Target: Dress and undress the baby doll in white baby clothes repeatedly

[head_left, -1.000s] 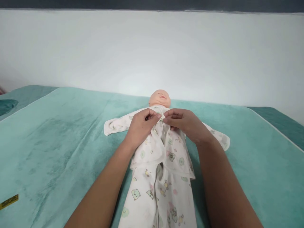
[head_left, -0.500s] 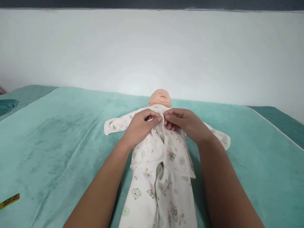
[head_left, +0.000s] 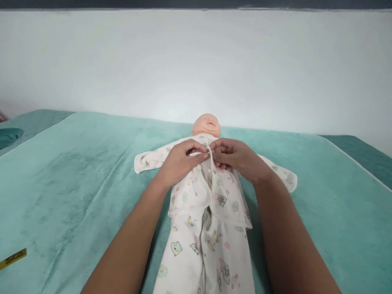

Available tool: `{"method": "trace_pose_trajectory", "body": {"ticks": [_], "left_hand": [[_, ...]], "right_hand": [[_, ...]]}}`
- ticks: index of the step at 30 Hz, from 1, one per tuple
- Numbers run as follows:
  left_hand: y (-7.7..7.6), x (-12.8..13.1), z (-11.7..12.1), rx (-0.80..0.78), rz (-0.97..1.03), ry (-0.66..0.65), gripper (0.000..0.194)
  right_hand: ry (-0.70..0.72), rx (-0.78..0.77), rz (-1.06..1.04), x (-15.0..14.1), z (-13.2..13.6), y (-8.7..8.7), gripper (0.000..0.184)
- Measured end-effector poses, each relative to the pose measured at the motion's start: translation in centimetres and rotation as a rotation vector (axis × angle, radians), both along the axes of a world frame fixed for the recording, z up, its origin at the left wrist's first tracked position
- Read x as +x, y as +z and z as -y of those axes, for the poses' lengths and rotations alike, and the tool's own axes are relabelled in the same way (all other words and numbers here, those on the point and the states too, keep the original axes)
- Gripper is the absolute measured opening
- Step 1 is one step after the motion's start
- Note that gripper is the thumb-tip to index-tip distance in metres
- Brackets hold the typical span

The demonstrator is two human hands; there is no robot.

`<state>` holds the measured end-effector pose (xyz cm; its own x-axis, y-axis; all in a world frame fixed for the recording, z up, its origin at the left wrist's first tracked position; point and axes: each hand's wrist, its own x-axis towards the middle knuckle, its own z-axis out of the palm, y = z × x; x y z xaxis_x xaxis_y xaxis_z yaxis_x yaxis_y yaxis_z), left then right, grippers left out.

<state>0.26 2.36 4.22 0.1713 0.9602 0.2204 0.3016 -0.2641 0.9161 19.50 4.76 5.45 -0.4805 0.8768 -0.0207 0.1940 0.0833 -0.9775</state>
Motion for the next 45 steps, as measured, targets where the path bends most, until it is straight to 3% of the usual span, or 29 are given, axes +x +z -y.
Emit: {"method": "trace_pose_trajectory", "body": {"ticks": [4,13,21,32,40,45], "left_hand": [[0.2,0.0,0.1,-0.013,-0.039,-0.014,0.013],[-0.4,0.7,-0.1,0.119,-0.061,0.042,0.007],[-0.8,0.5,-0.3,0.05,-0.002,0.051,0.011],[-0.9,1.0,-0.3,0.073,0.0,0.107,0.014],[-1.1,0.4,-0.5,0.203,-0.035,-0.045,0.023],[-1.0,0.4,-0.4,0.219,-0.086,0.0,0.024]], "right_hand": [[0.003,-0.007,-0.014,0.0,-0.1,-0.2,0.019],[-0.014,-0.039,-0.022,-0.1,-0.3,-0.3,0.017],[-0.017,-0.044,-0.014,-0.1,-0.5,-0.5,0.02],[0.021,-0.017,0.019,-0.3,-0.1,0.0,0.016],[0.027,-0.002,0.02,-0.2,-0.3,-0.2,0.018],[0.027,-0.01,0.006,-0.2,-0.3,-0.2,0.02]]}}
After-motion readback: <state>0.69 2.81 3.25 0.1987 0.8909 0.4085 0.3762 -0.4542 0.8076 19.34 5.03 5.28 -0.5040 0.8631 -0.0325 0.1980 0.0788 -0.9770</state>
